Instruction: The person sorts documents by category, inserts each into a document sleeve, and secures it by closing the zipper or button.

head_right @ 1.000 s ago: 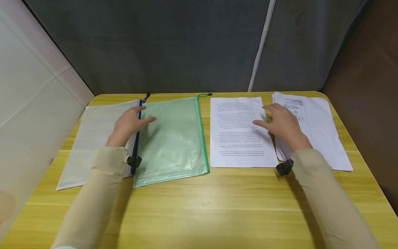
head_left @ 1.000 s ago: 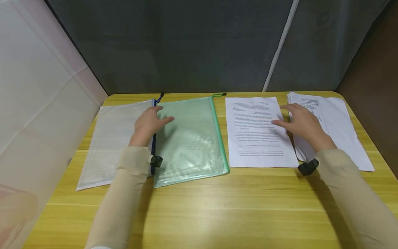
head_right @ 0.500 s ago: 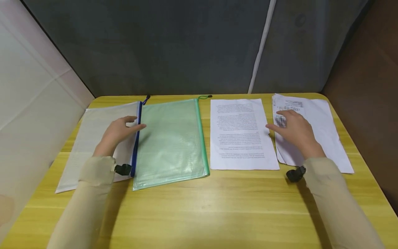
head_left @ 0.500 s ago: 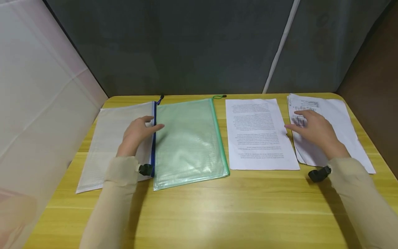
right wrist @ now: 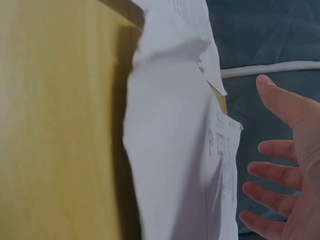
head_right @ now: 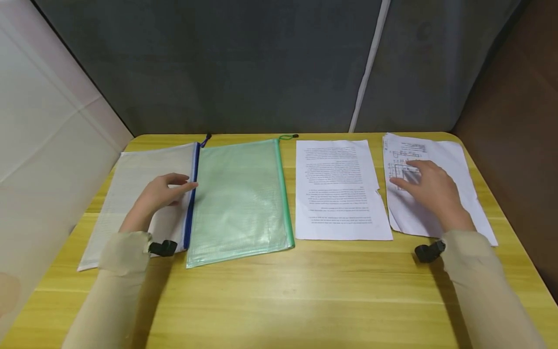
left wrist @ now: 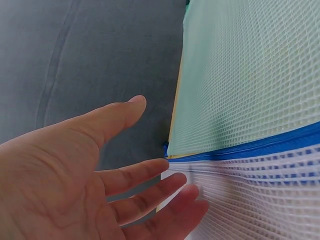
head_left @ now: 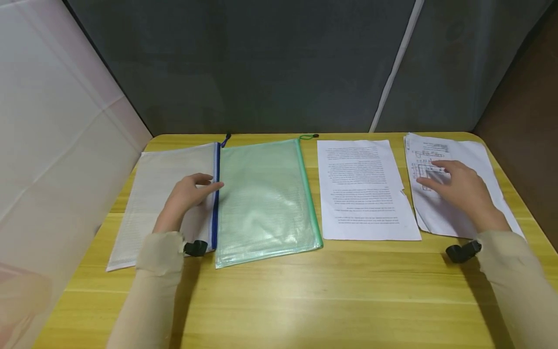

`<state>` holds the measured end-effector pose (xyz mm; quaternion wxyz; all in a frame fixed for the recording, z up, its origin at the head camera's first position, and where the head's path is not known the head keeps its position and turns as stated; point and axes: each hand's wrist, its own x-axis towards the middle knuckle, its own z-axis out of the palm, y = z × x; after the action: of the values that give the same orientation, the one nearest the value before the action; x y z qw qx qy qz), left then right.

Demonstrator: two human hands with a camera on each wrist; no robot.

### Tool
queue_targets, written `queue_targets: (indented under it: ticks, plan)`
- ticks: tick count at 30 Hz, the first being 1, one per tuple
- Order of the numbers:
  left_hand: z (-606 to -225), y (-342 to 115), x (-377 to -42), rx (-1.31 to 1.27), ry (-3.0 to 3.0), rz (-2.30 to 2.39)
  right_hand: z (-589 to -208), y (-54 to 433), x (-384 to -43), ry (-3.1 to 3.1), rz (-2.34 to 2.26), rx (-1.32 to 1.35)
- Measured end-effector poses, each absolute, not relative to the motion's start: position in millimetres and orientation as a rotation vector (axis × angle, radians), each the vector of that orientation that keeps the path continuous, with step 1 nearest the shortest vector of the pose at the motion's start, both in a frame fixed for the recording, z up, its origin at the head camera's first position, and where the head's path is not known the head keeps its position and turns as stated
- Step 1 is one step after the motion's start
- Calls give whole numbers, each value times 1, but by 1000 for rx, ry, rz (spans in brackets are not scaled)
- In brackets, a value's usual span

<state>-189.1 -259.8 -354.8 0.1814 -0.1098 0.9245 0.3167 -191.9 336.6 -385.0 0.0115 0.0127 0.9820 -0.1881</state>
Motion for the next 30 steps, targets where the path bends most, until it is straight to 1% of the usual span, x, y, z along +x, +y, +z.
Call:
queue_targets:
  ticks: [3, 7, 16, 26, 30]
  plan:
    - [-357, -261, -187, -347, 2570, 957, -385, 341, -189, 3076, -596, 53]
    - [-364, -264, -186, -333, 2531, 993, -384, 347, -186, 3077, -618, 89]
    - [-380, -264, -184, -283, 2577, 925, -386, 365, -179, 3070, -702, 180]
    - [-383, -269, -181, -183, 2620, 964, -390, 384, -165, 3080, -692, 307]
    - [-385, -272, -178, -191, 2640, 998, -393, 392, -161, 3052, -671, 381]
